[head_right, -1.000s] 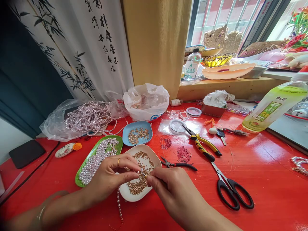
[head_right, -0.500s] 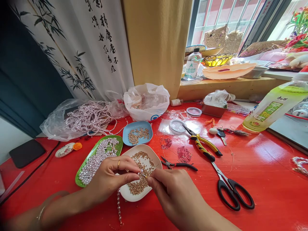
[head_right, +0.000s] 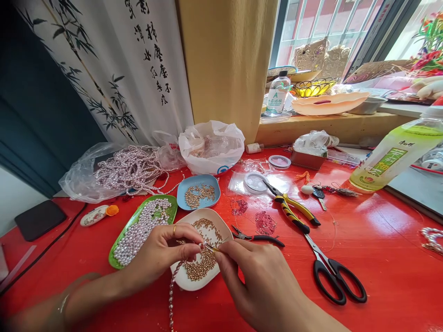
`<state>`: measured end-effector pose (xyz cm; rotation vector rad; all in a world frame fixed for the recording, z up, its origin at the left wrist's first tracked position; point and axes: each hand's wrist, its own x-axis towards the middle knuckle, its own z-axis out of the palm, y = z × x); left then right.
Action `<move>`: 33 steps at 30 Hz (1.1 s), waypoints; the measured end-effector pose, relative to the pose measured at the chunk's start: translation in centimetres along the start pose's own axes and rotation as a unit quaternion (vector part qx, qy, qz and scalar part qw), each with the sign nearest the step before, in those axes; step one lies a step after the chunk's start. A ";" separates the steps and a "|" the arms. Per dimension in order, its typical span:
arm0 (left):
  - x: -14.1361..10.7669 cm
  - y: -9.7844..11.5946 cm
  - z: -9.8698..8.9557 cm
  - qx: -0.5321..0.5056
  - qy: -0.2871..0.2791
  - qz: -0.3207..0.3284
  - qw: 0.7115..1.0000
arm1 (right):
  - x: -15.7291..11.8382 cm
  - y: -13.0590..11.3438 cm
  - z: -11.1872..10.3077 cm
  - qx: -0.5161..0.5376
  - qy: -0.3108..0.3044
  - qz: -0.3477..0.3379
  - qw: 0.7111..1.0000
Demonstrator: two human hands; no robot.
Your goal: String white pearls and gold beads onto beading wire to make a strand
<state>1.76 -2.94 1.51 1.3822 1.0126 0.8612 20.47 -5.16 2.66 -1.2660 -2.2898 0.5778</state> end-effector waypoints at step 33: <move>1.5 0.4 -2.6 -0.032 -0.128 -0.175 0.976 | 2.5 3.7 -2.2 0.331 0.030 0.203 0.921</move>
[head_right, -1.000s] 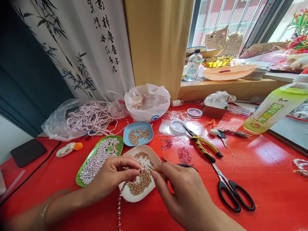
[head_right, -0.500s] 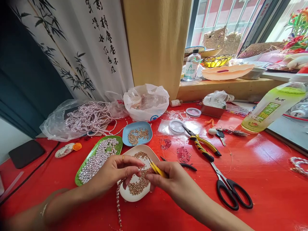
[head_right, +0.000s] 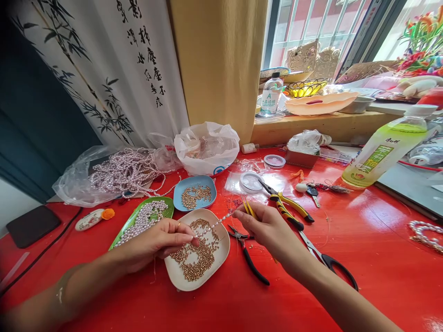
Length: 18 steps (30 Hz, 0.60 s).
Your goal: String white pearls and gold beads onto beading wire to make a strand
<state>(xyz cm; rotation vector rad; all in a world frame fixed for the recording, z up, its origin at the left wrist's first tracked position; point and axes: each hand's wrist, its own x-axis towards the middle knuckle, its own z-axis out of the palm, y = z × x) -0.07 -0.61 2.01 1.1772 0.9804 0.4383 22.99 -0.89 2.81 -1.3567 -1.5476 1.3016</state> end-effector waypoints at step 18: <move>0.2 0.1 -0.6 -0.114 -0.036 -0.059 0.991 | 1.0 0.7 -1.3 0.000 0.082 -0.004 0.997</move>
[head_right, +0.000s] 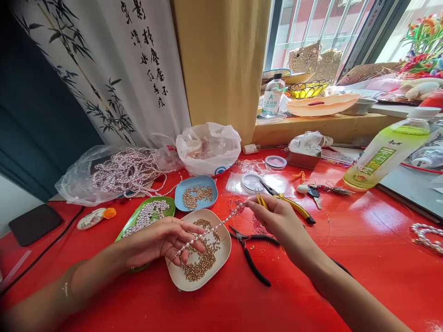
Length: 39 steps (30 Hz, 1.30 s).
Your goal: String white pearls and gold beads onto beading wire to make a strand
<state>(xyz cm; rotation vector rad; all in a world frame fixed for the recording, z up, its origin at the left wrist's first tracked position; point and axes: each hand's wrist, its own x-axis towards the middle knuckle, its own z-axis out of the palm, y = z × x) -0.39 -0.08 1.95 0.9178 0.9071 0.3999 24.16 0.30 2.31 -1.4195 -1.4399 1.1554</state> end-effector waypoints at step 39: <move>-1.7 -1.3 4.3 -0.251 -0.079 0.214 0.941 | -4.9 -1.0 5.8 0.227 -0.258 0.082 0.936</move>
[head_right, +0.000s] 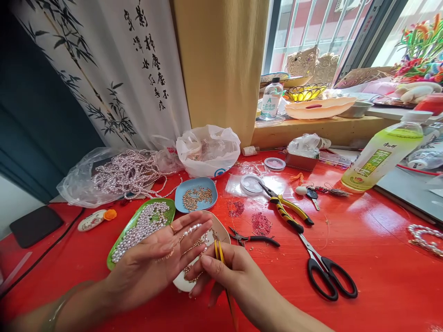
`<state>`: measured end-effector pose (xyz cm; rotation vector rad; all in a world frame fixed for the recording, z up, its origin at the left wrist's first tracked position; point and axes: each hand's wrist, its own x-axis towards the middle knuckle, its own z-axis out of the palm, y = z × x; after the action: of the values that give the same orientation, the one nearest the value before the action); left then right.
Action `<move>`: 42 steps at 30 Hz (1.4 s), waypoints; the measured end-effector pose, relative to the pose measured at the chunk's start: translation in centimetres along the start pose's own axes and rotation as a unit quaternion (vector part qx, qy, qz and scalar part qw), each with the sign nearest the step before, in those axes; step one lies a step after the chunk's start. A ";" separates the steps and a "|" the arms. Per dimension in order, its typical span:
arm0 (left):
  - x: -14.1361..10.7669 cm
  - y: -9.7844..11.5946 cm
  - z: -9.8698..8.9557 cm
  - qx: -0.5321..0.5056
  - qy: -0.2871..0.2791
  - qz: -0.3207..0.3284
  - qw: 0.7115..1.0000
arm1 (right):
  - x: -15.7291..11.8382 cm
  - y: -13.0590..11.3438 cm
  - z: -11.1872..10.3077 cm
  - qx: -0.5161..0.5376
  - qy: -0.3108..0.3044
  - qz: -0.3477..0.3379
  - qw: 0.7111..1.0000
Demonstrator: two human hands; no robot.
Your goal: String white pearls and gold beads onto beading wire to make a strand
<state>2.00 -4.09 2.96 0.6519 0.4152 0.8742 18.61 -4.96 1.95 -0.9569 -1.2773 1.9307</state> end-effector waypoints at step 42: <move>-1.0 1.0 1.2 0.453 0.085 -0.057 0.886 | -2.6 -2.8 -0.3 -0.303 -0.090 0.049 0.947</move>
<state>1.55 -4.84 4.54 1.3975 1.0388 0.5904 20.61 -5.94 5.09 -1.1664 -2.0345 1.7516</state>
